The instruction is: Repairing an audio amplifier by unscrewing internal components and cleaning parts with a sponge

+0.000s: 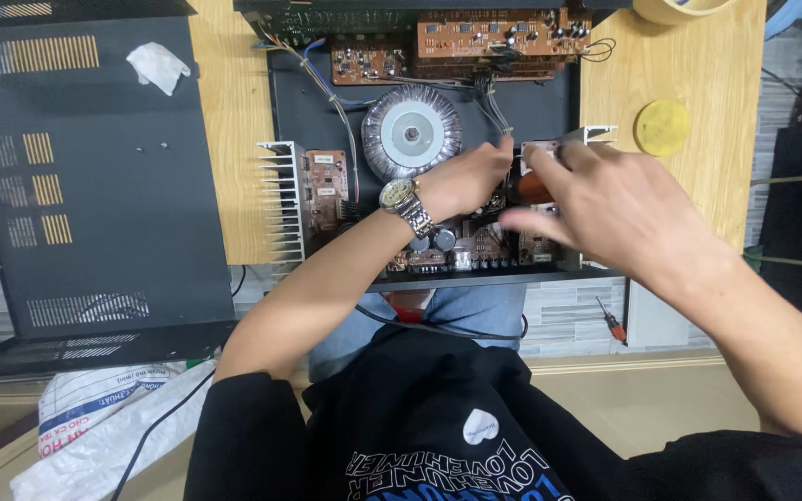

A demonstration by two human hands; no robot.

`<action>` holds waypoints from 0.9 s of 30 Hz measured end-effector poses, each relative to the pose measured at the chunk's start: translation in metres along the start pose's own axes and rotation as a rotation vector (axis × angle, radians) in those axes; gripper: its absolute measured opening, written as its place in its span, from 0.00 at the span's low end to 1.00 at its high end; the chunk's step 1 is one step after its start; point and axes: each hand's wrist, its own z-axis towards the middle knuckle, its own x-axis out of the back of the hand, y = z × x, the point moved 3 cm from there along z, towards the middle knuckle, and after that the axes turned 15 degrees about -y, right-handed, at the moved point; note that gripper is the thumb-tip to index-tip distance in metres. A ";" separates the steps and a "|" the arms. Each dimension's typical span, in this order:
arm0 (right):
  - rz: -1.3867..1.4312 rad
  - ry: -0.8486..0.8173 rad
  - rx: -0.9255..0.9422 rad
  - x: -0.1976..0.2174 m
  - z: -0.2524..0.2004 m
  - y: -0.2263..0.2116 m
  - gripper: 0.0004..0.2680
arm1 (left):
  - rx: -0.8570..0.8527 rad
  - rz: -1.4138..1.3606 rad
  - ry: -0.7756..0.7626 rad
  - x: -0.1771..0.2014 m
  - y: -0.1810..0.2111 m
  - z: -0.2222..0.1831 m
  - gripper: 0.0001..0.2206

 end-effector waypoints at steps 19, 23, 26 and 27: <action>0.005 0.211 -0.034 -0.007 0.001 0.007 0.09 | -0.137 -0.029 0.224 -0.023 -0.047 0.018 0.10; 0.181 0.119 0.248 0.005 0.001 0.004 0.05 | 0.007 0.052 0.050 -0.003 -0.012 -0.006 0.18; 0.291 -0.042 0.229 -0.002 0.003 0.003 0.11 | -0.003 0.040 0.049 -0.002 -0.009 -0.007 0.14; 0.348 -0.073 0.186 -0.007 0.005 0.004 0.18 | 0.035 -0.007 0.043 -0.005 -0.014 -0.005 0.14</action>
